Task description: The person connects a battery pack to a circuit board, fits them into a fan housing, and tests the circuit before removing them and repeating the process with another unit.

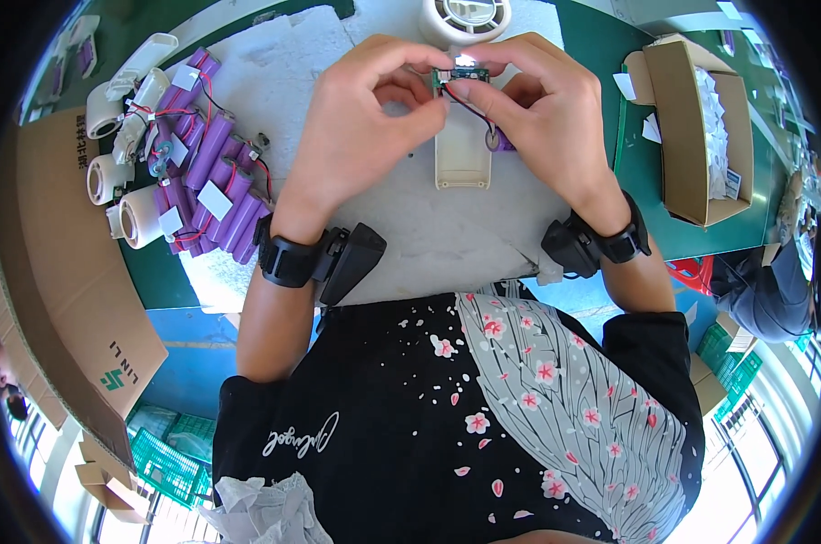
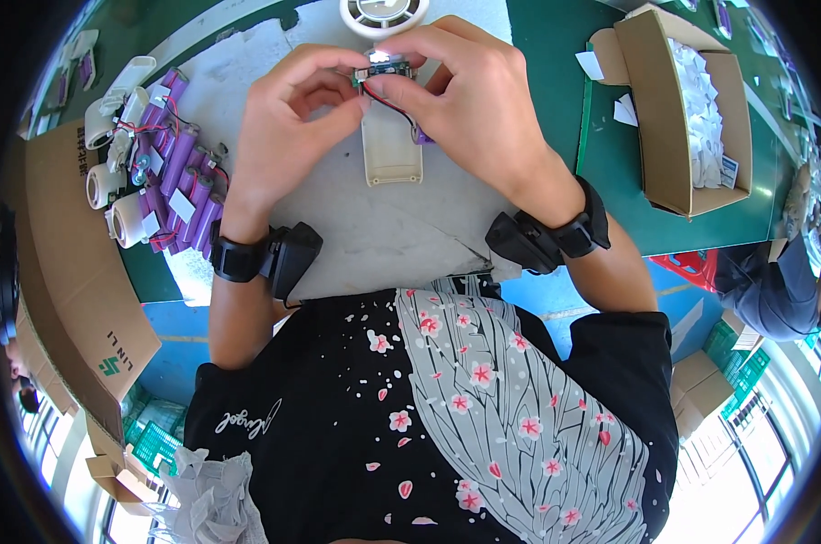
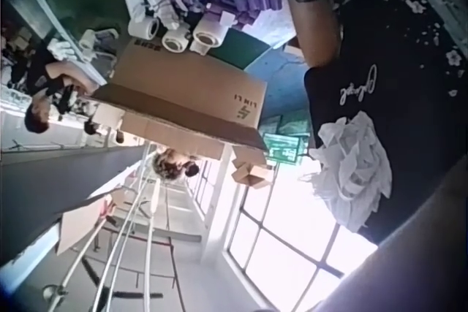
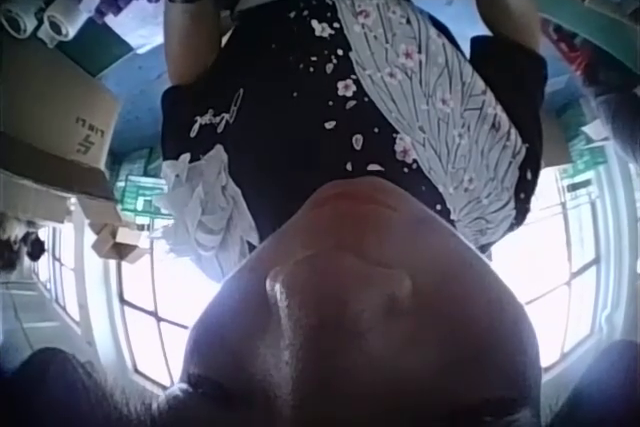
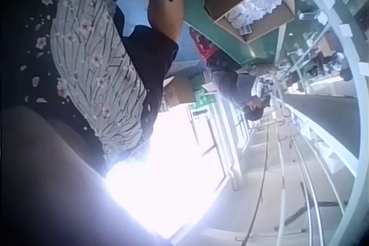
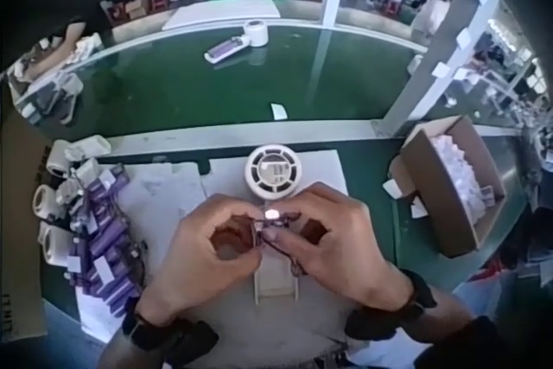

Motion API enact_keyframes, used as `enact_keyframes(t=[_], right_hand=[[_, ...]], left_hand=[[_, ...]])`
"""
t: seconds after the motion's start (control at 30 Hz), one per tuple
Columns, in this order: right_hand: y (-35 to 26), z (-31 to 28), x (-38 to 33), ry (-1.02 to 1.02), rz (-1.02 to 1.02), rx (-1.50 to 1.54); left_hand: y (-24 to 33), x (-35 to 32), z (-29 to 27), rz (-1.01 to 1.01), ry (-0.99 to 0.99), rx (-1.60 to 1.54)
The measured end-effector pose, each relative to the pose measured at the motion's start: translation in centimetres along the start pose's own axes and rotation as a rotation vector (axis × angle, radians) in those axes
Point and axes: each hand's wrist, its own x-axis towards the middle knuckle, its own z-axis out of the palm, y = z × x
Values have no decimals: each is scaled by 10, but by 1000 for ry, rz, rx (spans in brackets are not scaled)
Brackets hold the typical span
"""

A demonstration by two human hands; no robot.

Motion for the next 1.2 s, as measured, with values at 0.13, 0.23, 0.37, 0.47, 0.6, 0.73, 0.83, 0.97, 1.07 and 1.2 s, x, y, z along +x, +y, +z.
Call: enact_keyframes(t=[0.13, 0.23, 0.37, 0.47, 0.6, 0.73, 0.83, 0.97, 1.07, 1.2], right_hand=[[-3, 0, -1, -4, 22, 4], [-1, -1, -1, -2, 16, -12], [0, -1, 0, -1, 2, -34], [0, -2, -1, -4, 8, -42], [1, -4, -1, -38, 23, -45], [1, -7, 0, -60, -38, -56], [0, -7, 0, -69, -27, -28], [3, -5, 1, -29, -141, -90], [-2, -6, 0, -36, -104, -123], [-7, -5, 0, -34, -49, -158]], left_hand=[[5, -2, 13, 30, 35, 240], [9, -3, 18, 17, 46, 337], [6, -2, 22, 97, 62, 416], [5, -3, 22, 133, 52, 428], [9, -3, 16, 56, -20, 352], [12, -2, 5, -93, -119, 149], [10, 0, 3, -148, -152, 39], [10, 1, 5, -152, -127, 33], [11, 1, 7, -174, -107, 86], [12, 1, 10, -190, -75, 118]])
